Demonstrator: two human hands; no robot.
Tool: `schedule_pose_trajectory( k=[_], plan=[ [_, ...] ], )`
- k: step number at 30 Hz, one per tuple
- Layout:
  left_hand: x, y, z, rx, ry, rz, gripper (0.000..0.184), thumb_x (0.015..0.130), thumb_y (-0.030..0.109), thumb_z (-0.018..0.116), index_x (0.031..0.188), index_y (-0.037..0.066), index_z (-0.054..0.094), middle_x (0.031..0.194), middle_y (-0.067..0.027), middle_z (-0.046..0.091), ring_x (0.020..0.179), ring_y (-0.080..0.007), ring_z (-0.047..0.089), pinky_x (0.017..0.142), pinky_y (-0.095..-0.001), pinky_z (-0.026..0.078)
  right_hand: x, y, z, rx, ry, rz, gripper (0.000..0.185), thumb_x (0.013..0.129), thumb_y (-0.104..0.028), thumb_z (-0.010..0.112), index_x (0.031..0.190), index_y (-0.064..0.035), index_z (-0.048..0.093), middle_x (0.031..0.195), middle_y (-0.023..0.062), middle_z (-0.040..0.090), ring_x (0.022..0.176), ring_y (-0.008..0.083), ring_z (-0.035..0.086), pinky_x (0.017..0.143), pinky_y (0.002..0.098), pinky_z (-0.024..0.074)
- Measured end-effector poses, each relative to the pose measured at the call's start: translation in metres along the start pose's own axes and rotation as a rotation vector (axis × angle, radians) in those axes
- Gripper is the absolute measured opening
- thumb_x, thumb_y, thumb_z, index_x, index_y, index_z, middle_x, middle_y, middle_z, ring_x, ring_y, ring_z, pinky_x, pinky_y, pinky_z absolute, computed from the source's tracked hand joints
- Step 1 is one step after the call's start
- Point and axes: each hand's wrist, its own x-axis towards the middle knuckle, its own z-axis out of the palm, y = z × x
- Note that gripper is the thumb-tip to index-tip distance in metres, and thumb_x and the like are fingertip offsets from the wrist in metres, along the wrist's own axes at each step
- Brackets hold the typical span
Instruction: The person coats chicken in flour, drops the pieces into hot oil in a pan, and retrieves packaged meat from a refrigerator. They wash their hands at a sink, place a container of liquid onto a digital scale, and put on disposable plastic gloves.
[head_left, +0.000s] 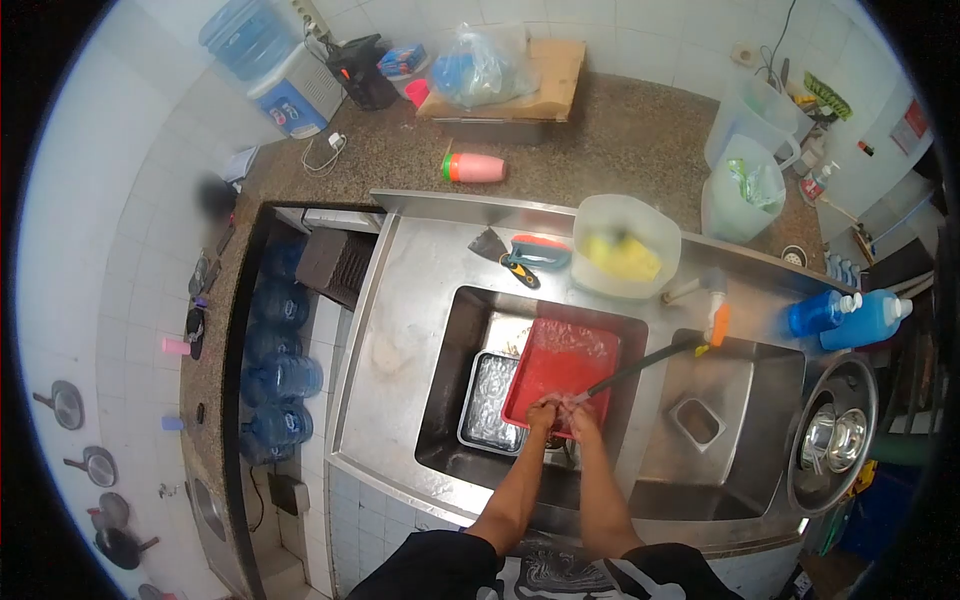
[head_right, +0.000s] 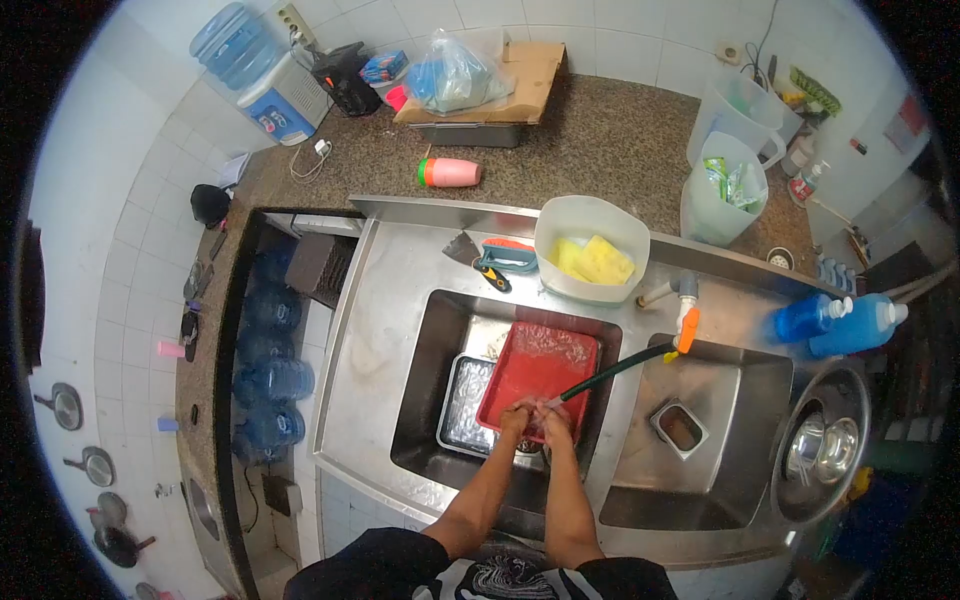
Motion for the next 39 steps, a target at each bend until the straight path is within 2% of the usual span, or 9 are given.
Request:
schedule_pose_trajectory(
  k=[7,12,16,17,18,19,25,34,39],
  plan=[
    [-0.037,0.029,0.007,0.054,-0.032,0.131,0.013,0.079,0.01,0.062,0.088,0.007,0.072,0.082,-0.0041,0.069,0.073,-0.0128,0.063,0.063,-0.0282,0.05,0.016,0.014,-0.008,-0.153,0.028,-0.06,0.02,0.088,-0.001,0.047,0.106,0.0003,0.056,0.072,0.0029,0.055,0.058,0.0133,0.054,0.05,0.0278,0.0454],
    [-0.012,0.025,-0.003,0.801,0.065,0.16,0.019,0.076,0.022,0.064,0.081,0.005,0.07,0.082,-0.0204,0.067,0.071,-0.0296,0.067,0.064,-0.0407,0.052,-0.001,0.02,-0.017,-0.195,0.111,-0.169,0.037,0.087,-0.011,0.055,0.123,-0.0029,0.051,0.104,0.006,0.06,0.085,0.0175,0.061,0.078,0.0289,0.0505],
    [-0.005,-0.003,-0.01,0.927,-0.139,0.881,0.024,0.074,0.021,0.063,0.089,0.002,0.067,0.089,-0.0233,0.065,0.079,-0.0373,0.065,0.07,-0.0456,0.052,-0.023,0.011,-0.005,-0.025,0.03,-0.056,0.039,0.091,-0.027,0.058,0.123,-0.005,0.055,0.115,0.0051,0.061,0.104,0.0173,0.057,0.088,0.0299,0.0448],
    [-0.034,0.026,-0.014,1.162,-0.375,1.157,0.023,0.073,0.016,0.06,0.091,0.005,0.067,0.094,-0.0224,0.065,0.091,-0.0368,0.062,0.083,-0.0487,0.047,-0.042,-0.015,0.013,-0.052,-0.12,0.003,0.036,0.092,-0.026,0.058,0.12,-0.0046,0.058,0.113,0.0066,0.062,0.106,0.0172,0.057,0.087,0.03,0.0453],
    [-0.019,-0.002,-0.015,1.237,-0.523,0.786,0.019,0.072,0.013,0.06,0.088,0.006,0.065,0.101,-0.0205,0.064,0.104,-0.0368,0.057,0.099,-0.0499,0.036,-0.029,-0.013,0.004,-0.171,-0.133,0.078,0.038,0.091,-0.025,0.059,0.122,-0.0032,0.056,0.112,0.0079,0.062,0.106,0.0167,0.057,0.087,0.03,0.0455],
    [-0.033,0.003,-0.02,1.095,-0.434,1.156,0.033,0.073,0.013,0.06,0.104,0.004,0.061,0.114,-0.0207,0.059,0.113,-0.0377,0.051,0.105,-0.0516,0.027,-0.028,-0.009,0.006,-0.214,-0.12,-0.063,0.04,0.089,-0.024,0.062,0.121,-0.0015,0.056,0.108,0.0086,0.064,0.101,0.0171,0.059,0.085,0.0302,0.0454],
    [-0.079,0.053,-0.012,1.823,-0.305,0.928,0.073,0.082,0.034,0.051,0.143,0.001,0.029,0.151,-0.0151,0.024,0.143,-0.0298,0.008,0.115,-0.0511,0.0,-0.013,-0.004,0.026,-0.351,0.122,-0.157,0.033,0.088,-0.025,0.063,0.111,-0.0011,0.06,0.102,0.0081,0.063,0.098,0.0171,0.057,0.081,0.0317,0.0461],
    [-0.084,0.033,-0.003,1.561,-0.17,0.898,0.068,0.081,0.036,0.051,0.141,0.007,0.037,0.149,-0.0136,0.029,0.143,-0.0327,0.009,0.114,-0.0537,-0.001,0.013,0.016,0.009,-0.349,0.15,-0.099,0.029,0.091,-0.026,0.053,0.106,-0.0028,0.06,0.094,0.0059,0.061,0.084,0.0165,0.058,0.072,0.0318,0.0471],
    [-0.084,0.031,-0.003,1.234,-0.152,0.955,0.052,0.075,0.018,0.059,0.125,0.007,0.052,0.123,-0.016,0.053,0.117,-0.0328,0.048,0.102,-0.044,0.034,0.054,0.046,-0.032,-0.399,0.435,-0.099,0.035,0.088,-0.025,0.055,0.11,0.0026,0.059,0.109,0.0137,0.06,0.092,0.0264,0.06,0.08,0.039,0.0475]
  ],
)
